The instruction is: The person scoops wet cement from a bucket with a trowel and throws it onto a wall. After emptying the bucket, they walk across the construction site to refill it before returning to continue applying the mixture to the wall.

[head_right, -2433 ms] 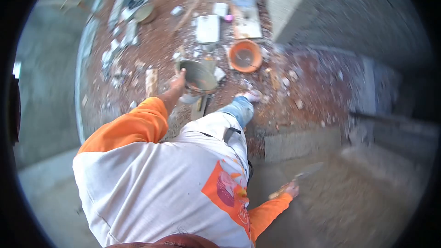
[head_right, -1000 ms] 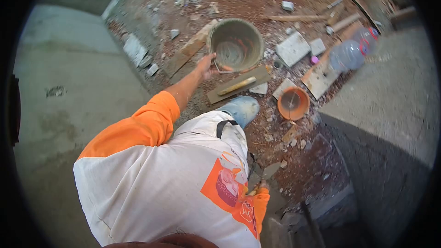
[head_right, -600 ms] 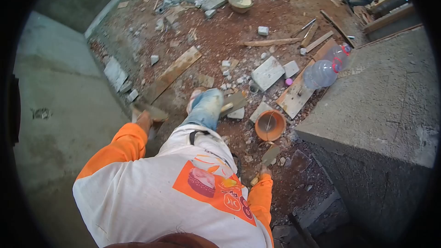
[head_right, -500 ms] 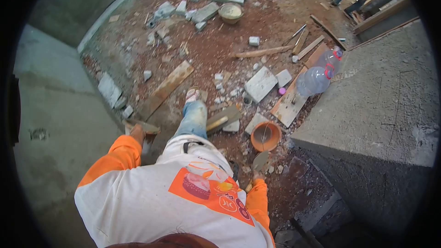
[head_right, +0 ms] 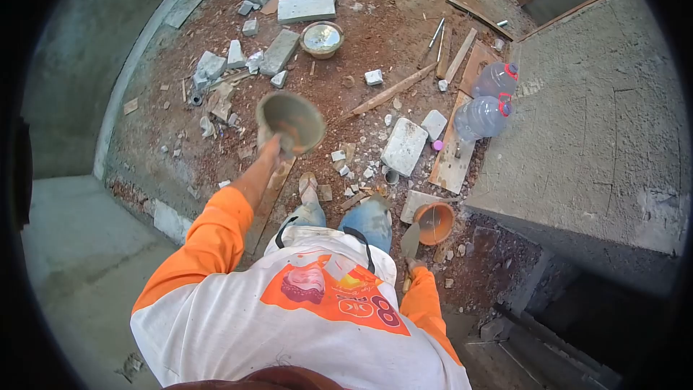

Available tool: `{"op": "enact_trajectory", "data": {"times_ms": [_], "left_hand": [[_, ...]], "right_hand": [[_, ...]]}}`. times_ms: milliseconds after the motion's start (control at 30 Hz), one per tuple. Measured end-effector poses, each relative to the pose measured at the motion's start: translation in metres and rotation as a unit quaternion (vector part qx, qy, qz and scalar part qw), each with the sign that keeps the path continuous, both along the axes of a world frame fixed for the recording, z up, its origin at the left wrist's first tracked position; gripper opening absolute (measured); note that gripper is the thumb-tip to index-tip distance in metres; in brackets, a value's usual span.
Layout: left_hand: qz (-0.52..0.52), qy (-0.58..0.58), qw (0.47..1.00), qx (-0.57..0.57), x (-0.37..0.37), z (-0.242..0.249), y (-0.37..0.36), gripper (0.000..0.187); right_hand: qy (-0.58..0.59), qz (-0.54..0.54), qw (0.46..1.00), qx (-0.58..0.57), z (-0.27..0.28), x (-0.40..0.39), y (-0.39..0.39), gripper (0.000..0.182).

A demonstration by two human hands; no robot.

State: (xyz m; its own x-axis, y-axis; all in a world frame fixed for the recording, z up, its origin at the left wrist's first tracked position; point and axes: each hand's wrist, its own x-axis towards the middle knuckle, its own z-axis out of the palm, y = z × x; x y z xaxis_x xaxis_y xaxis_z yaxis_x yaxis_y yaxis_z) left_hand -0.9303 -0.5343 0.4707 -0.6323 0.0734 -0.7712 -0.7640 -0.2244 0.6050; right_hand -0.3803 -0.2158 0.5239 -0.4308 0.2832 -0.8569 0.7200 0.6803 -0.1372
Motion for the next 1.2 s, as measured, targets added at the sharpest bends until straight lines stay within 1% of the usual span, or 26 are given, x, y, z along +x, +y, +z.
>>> {"op": "enact_trajectory", "data": {"times_ms": [33,67,100,133,167,233,267,300,367,400,433,467,500,567,600,700,867,933,967,1000,1033,1067,1100,1133,1167,1200], "left_hand": [[-0.02,0.043,0.998,0.041,-0.031,0.006,0.032,0.031],[0.019,0.037,0.996,0.08,-0.05,0.058,0.067,0.033],[-0.04,0.016,0.995,0.089,-0.075,0.086,0.087,0.031],[-0.098,-0.002,0.99,0.099,-0.095,0.106,0.104,0.03],[-0.101,-0.002,0.99,0.098,-0.103,0.121,0.12,0.03],[-0.127,0.096,0.983,0.088,-0.121,0.142,0.152,0.028],[-0.157,0.113,0.98,0.038,-0.126,0.147,0.16,0.034],[-0.164,0.11,0.98,0.032,-0.13,0.135,0.161,0.034],[-0.393,0.181,0.893,-0.128,-0.133,0.091,0.151,0.051],[-0.442,0.183,0.865,-0.153,-0.125,0.071,0.14,0.056],[-0.592,0.197,0.748,-0.226,-0.121,0.071,0.124,0.07],[-0.656,0.151,0.667,-0.32,-0.107,0.01,0.095,0.076],[-0.688,0.038,0.694,-0.209,-0.096,0.081,0.088,0.075],[-0.51,-0.262,0.818,-0.05,-0.067,0.07,0.04,0.068],[-0.51,-0.291,0.808,-0.059,-0.066,0.073,0.027,0.067],[-0.651,-0.272,0.686,-0.18,-0.078,0.086,-0.014,0.063],[-0.894,-0.14,0.278,-0.322,-0.141,0.119,-0.062,0.057],[-0.905,-0.091,0.205,-0.362,-0.205,0.104,-0.048,0.055],[-0.852,-0.082,0.316,-0.409,-0.238,0.078,-0.038,0.057],[-0.787,-0.072,0.418,-0.448,-0.284,0.048,-0.018,0.059],[-0.759,0.0,0.507,-0.408,-0.333,0.046,0.027,0.058],[-0.846,0.107,0.335,-0.4,-0.372,-0.086,0.0,0.041],[-0.777,0.093,0.416,-0.464,-0.416,-0.089,0.057,0.044],[-0.7,0.082,0.487,-0.516,-0.459,-0.075,0.125,0.048],[-0.725,0.106,0.464,-0.499,-0.508,-0.084,0.17,0.048],[-0.69,0.138,0.526,-0.478,-0.549,-0.103,0.217,0.048]], "right_hand": [[-0.001,-0.003,1.0,0.001,0.024,-0.039,-0.007,0.049],[-0.03,-0.121,0.992,0.001,0.045,-0.073,-0.014,0.05],[-0.057,-0.236,0.97,0.001,0.053,-0.093,-0.017,0.051],[-0.033,-0.075,0.997,0.004,0.014,-0.083,-0.003,0.05],[-0.032,-0.078,0.996,0.003,0.011,-0.091,-0.003,0.05],[0.035,-0.274,0.961,0.027,0.0,-0.117,-0.007,0.058],[-0.021,-0.333,0.94,-0.068,0.041,-0.154,-0.012,0.057],[-0.024,-0.339,0.938,-0.074,0.019,-0.151,-0.006,0.057],[-0.009,-0.088,0.995,-0.038,-0.055,-0.131,0.009,0.051],[-0.072,-0.117,0.99,-0.036,-0.095,-0.122,0.016,0.043],[-0.078,-0.149,0.985,-0.024,-0.103,-0.13,0.022,0.043],[-0.071,-0.189,0.979,-0.015,-0.099,-0.143,0.031,0.043],[-0.068,-0.217,0.974,-0.013,-0.096,-0.155,0.036,0.044],[-0.063,-0.253,0.965,-0.005,-0.09,-0.177,0.053,0.045],[-0.055,-0.271,0.961,0.004,-0.087,-0.194,0.066,0.045],[-0.03,-0.32,0.946,0.025,-0.086,-0.231,0.11,0.047],[0.016,-0.413,0.91,0.038,-0.088,-0.289,0.183,0.05],[0.071,-0.428,0.901,0.023,-0.088,-0.3,0.193,0.051],[0.127,-0.437,0.891,0.007,-0.086,-0.304,0.188,0.054],[0.121,-0.583,0.803,0.03,-0.084,-0.314,0.183,0.023],[0.108,-0.64,0.76,0.003,-0.055,-0.345,0.172,0.024],[0.094,-0.697,0.711,-0.019,-0.009,-0.392,0.159,0.026],[0.078,-0.749,0.658,-0.035,0.037,-0.44,0.147,0.028],[0.068,-0.727,0.682,-0.026,0.043,-0.454,0.134,0.034],[0.07,-0.755,0.652,-0.008,0.034,-0.457,0.107,0.034],[0.037,-0.793,0.607,0.042,0.022,-0.457,0.075,0.033]]}}
